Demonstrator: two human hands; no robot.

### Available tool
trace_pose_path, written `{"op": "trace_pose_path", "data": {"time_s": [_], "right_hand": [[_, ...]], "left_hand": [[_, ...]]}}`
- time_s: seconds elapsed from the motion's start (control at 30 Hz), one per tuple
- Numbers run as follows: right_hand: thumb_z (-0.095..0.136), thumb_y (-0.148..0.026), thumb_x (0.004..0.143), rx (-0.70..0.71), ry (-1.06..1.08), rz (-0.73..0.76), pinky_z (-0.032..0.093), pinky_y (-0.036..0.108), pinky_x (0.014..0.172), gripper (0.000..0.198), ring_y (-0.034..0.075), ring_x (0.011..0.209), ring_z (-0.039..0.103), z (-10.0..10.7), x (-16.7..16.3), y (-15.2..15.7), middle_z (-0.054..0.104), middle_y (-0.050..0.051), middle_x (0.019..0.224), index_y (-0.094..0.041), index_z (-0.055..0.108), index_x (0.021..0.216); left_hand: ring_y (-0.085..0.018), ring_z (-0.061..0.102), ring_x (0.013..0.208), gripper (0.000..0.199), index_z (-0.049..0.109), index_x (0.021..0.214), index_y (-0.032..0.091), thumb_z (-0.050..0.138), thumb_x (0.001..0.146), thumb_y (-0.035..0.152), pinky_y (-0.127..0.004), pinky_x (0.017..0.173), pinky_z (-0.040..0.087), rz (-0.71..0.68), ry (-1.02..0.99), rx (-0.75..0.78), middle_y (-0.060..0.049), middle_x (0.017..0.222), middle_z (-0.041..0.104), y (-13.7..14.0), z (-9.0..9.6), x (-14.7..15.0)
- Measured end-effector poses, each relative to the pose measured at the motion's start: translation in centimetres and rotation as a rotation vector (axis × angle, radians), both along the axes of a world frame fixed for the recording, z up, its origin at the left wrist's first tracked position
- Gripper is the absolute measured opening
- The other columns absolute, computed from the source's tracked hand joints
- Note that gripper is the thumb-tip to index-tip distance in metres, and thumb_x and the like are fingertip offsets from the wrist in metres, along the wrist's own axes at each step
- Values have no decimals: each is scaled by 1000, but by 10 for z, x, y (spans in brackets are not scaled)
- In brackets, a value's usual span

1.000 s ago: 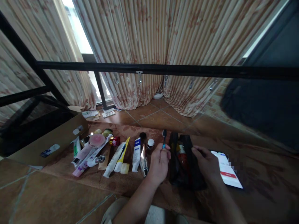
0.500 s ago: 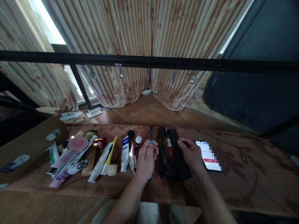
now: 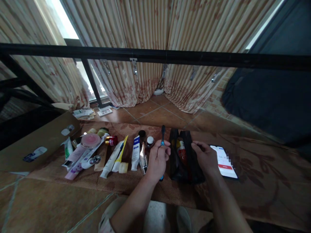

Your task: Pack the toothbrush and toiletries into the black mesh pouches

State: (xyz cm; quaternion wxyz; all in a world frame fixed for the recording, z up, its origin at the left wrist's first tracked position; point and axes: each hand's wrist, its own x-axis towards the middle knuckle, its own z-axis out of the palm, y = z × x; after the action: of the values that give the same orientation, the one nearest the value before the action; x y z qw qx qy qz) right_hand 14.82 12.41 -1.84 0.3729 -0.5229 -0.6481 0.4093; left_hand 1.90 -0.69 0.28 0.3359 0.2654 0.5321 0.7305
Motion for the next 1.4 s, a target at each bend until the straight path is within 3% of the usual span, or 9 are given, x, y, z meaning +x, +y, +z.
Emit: {"op": "trace_pose_path", "data": {"time_s": [0.47, 0.9, 1.4], "right_hand": [[65, -49, 70, 20, 88, 14, 49, 32, 68, 38, 22, 74, 66, -4, -1, 0, 73, 8, 83, -16, 72, 88], [62, -42, 74, 72, 111, 19, 50, 31, 68, 28, 20, 72, 66, -7, -5, 2, 74, 5, 81, -19, 71, 85], [60, -37, 77, 78, 103, 9, 51, 32, 70, 20, 20, 71, 67, -5, -7, 0, 73, 2, 79, -22, 70, 84]], "left_hand": [[-6, 35, 47, 20, 55, 89, 17, 44, 87, 33, -19, 43, 25, -23, 39, 4, 2, 65, 51, 3, -2, -1], [-5, 34, 43, 25, 55, 86, 16, 46, 89, 39, -17, 41, 24, -78, 102, -27, 2, 63, 52, 4, 0, 1], [-8, 43, 44, 35, 60, 74, 16, 53, 87, 48, -18, 39, 33, -51, 222, -91, 0, 59, 57, 4, -3, -3]]}}
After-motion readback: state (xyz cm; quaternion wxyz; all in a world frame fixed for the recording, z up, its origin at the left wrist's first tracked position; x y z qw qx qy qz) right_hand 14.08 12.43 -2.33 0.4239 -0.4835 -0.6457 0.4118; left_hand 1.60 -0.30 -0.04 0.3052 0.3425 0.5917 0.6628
